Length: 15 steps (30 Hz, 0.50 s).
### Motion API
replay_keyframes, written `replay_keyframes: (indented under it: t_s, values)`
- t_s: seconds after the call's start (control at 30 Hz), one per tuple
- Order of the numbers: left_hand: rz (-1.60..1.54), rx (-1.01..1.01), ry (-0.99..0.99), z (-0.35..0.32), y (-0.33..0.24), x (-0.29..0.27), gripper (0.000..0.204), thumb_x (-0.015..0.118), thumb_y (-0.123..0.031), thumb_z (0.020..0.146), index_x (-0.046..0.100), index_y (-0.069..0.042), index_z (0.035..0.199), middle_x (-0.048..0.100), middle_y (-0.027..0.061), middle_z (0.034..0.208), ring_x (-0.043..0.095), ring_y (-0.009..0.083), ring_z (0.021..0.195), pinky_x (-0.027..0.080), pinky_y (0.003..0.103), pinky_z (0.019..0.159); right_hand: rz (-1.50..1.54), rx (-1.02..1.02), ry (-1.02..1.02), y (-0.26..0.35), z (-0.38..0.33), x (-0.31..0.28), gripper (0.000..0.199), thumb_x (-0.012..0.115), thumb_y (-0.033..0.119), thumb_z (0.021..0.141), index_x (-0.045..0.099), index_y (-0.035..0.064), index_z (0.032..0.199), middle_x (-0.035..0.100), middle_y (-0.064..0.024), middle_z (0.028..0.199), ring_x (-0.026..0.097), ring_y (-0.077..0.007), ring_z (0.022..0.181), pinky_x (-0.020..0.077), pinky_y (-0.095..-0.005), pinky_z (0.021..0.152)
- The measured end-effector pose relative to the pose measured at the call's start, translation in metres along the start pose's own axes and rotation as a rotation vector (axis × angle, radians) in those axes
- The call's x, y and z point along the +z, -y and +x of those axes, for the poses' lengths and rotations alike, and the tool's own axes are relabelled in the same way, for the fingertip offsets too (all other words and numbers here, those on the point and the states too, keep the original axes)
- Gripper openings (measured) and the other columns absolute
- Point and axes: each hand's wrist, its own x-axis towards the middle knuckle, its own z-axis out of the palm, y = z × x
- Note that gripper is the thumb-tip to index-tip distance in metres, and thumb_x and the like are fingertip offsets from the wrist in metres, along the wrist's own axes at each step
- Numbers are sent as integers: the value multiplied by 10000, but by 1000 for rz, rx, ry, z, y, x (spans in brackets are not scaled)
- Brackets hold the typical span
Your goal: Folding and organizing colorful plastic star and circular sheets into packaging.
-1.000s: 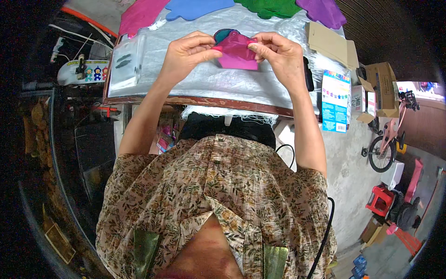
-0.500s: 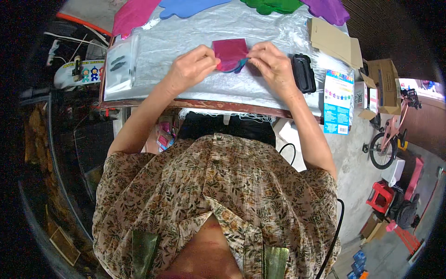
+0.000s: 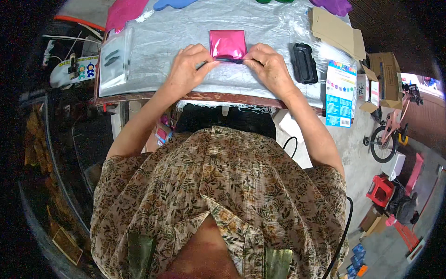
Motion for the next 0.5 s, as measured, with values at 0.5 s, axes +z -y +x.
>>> replay_keyframes:
  t_s: [0.5]
  values:
    - [-45,-177,-79,-8,1,5,273,868,-364,734,761,-131,829,750,31,865,647,258,807,499,415,765,-1,138,-112,4,5,16,119,757,98,895,735,-17,917,650,-75,847,571,-166,742,447,-292,668]
